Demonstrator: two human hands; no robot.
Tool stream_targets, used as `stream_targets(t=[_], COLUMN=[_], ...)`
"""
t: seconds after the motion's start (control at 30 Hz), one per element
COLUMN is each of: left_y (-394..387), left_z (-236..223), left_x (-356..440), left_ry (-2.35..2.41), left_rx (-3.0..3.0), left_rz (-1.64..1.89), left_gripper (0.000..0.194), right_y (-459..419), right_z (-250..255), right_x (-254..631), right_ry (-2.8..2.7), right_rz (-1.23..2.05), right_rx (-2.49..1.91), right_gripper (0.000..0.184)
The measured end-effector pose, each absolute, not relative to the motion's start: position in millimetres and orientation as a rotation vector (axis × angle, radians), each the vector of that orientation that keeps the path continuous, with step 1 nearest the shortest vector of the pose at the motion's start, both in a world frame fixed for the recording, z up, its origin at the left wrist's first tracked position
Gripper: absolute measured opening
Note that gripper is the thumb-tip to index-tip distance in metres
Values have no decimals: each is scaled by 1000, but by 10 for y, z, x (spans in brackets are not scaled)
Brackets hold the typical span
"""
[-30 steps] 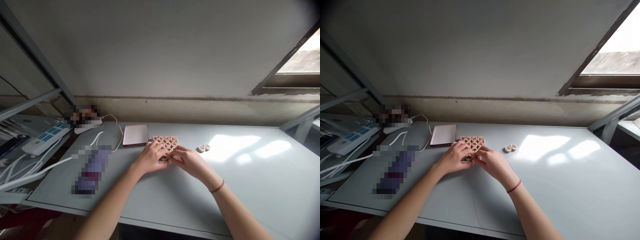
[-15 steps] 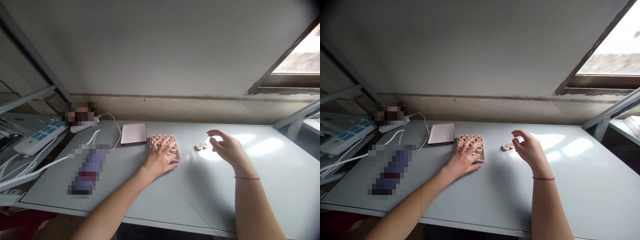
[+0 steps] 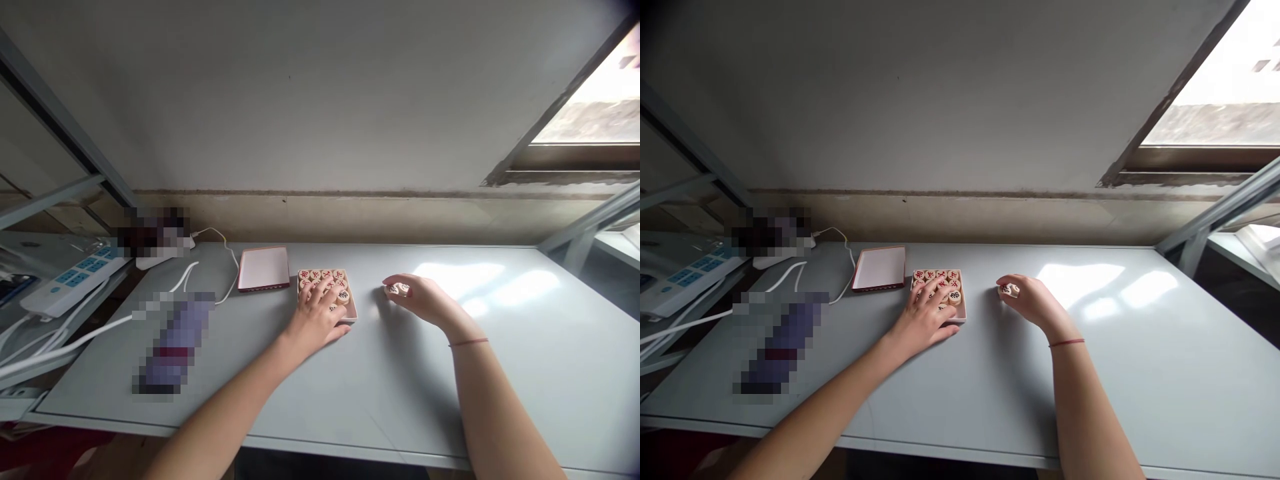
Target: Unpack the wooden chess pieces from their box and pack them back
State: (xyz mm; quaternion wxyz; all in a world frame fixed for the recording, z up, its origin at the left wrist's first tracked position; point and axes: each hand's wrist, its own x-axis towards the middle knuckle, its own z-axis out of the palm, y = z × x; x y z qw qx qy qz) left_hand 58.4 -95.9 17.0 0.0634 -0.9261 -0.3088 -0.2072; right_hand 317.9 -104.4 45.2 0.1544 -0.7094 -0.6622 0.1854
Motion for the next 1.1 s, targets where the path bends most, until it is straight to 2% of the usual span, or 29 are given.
stream_targets(t=[0.2, 0.33, 0.5, 0.6, 0.67, 0.77, 0.93, 1.1], left_y=[-965, -973, -994, -991, -980, -957, -943, -954], left_z=[152, 153, 202, 237, 255, 263, 247, 308], left_x=[590, 585, 589, 599, 602, 594, 587, 572], left_ry=[-952, -961, -915, -992, -1090, -1176, -1151, -1149], left_rx=[-2825, -2836, -2869, -2893, -2883, -2866, -2921, -2969], left_rz=[-608, -598, -634, -760, -878, -1033, -1252, -1296], left_gripper=[25, 27, 40, 41, 43, 38, 28, 24], right_y=[-1012, -980, -1013, -1062, -1102, -1158, -1188, -1176], right_z=[372, 253, 347, 532, 649, 745, 744, 736], right_x=[3318, 3398, 3294, 3054, 2840, 2556, 2386, 2401], right_ry=[-1742, -1758, -1750, -1678, -1643, -1631, -1578, -1545], right_rz=[298, 375, 412, 632, 922, 1157, 1260, 1287], right_rx=[-2087, -2119, -2103, -2018, -1818, -1530, -1377, -1329], right_gripper=[31, 30, 28, 32, 41, 48, 47, 47])
